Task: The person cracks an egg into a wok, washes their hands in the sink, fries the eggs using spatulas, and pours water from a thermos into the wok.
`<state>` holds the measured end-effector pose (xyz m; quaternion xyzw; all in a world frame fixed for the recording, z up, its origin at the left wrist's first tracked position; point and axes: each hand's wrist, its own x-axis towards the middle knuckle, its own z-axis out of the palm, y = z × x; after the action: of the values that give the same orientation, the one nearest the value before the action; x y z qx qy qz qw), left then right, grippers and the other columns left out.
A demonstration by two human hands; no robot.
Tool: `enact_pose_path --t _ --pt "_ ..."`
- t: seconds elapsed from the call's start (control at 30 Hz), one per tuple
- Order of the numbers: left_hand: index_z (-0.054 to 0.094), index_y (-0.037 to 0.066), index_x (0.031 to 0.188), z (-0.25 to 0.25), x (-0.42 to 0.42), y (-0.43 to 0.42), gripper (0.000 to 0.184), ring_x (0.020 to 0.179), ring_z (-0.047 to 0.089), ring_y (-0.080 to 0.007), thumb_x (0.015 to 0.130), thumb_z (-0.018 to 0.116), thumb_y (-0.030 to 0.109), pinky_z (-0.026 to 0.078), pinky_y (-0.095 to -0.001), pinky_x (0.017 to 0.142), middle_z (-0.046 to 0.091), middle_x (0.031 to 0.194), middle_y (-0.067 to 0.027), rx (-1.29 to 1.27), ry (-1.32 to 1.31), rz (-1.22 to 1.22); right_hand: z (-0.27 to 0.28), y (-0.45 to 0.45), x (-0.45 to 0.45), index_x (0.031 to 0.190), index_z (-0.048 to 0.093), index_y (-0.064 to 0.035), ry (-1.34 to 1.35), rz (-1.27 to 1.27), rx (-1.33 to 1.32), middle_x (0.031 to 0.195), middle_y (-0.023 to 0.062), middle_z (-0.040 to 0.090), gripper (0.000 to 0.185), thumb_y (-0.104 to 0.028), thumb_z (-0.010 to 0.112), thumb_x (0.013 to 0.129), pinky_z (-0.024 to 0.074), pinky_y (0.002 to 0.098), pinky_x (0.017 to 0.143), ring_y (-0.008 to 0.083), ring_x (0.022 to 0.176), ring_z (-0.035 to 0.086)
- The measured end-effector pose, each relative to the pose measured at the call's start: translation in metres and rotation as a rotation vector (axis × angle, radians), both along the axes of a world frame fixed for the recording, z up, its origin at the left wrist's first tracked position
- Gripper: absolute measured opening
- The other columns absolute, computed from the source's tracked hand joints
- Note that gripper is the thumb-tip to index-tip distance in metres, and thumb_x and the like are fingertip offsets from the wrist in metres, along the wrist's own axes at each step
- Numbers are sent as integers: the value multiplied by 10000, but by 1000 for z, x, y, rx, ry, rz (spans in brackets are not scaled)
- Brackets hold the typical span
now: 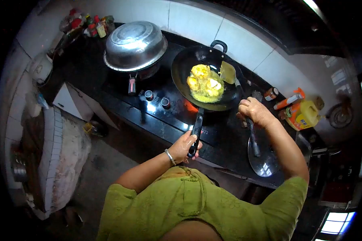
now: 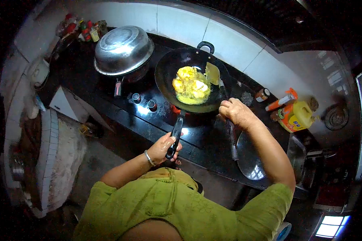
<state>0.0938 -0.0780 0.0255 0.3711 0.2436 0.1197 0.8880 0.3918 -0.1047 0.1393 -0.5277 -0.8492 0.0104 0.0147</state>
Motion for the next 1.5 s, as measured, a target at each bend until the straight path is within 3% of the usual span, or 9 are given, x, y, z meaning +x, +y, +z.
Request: enact_pose_path --t 0.27,0.6,0.83,0.93,0.97,1.07,1.3,1.43,1.5 --pt "349 91 1236 4 -2 2 334 534 524 -106 965 357 286 424 -223 435 503 739 -31 1 -6 -4 15 -7 -2 730 523 12 547 -143 254 732 126 549 67 37 577 760 453 308 628 252 682 565" --pt "343 105 1232 3 1 -2 332 541 525 -106 966 363 302 443 -235 459 498 752 -29 -18 -18 -15 16 -18 -8 756 537 -4 882 -411 319 781 73 563 63 19 555 812 459 254 615 131 687 554" --pt "310 132 1265 5 7 -17 361 591 548 -132 962 368 320 464 -267 493 503 809 -41 -41 -100 -48 22 -29 -16 847 590 -34 417 -169 444 1002 125 577 181 73 593 701 480 282 717 205 812 598" --pt "307 137 1273 3 7 -17 378 589 546 -130 957 377 332 463 -259 492 505 804 -39 -7 -109 -45 10 -56 -17 904 599 -17 599 -308 59 1164 112 480 159 33 557 759 480 264 717 146 773 548" --pt "306 139 1276 3 7 -18 385 585 543 -127 954 381 336 462 -254 491 505 797 -37 3 -115 -41 8 -63 -19 928 604 -39 822 -490 -120 1176 118 497 196 19 579 743 475 293 806 192 908 563" --pt "308 144 1277 -4 11 -16 386 578 537 -124 951 385 335 461 -257 489 505 786 -34 36 -115 -20 -13 -82 -7 932 607 -89 487 -359 11 1243 150 493 228 -27 612 712 433 356 921 323 1123 504" --pt "319 128 1258 -5 16 -16 367 555 524 -132 953 375 326 455 -275 479 487 768 -38 -33 -91 2 -39 -107 3 977 571 -95 158 -89 118 1251 155 493 264 -85 632 720 436 384 910 339 1096 511" --pt "318 104 1253 1 21 -21 362 546 521 -135 958 363 308 452 -280 477 481 764 -43 -4 -62 23 -58 -119 -1 1056 553 -133 562 -715 -191 1262 200 474 293 -138 593 766 432 371 899 354 1084 512" --pt "323 84 1247 3 23 -24 356 535 516 -135 960 352 294 454 -278 477 484 763 -47 36 -54 50 -54 -114 2 1066 542 -140 563 -701 -273 1240 208 479 300 -150 583 769 431 378 888 364 1069 514"
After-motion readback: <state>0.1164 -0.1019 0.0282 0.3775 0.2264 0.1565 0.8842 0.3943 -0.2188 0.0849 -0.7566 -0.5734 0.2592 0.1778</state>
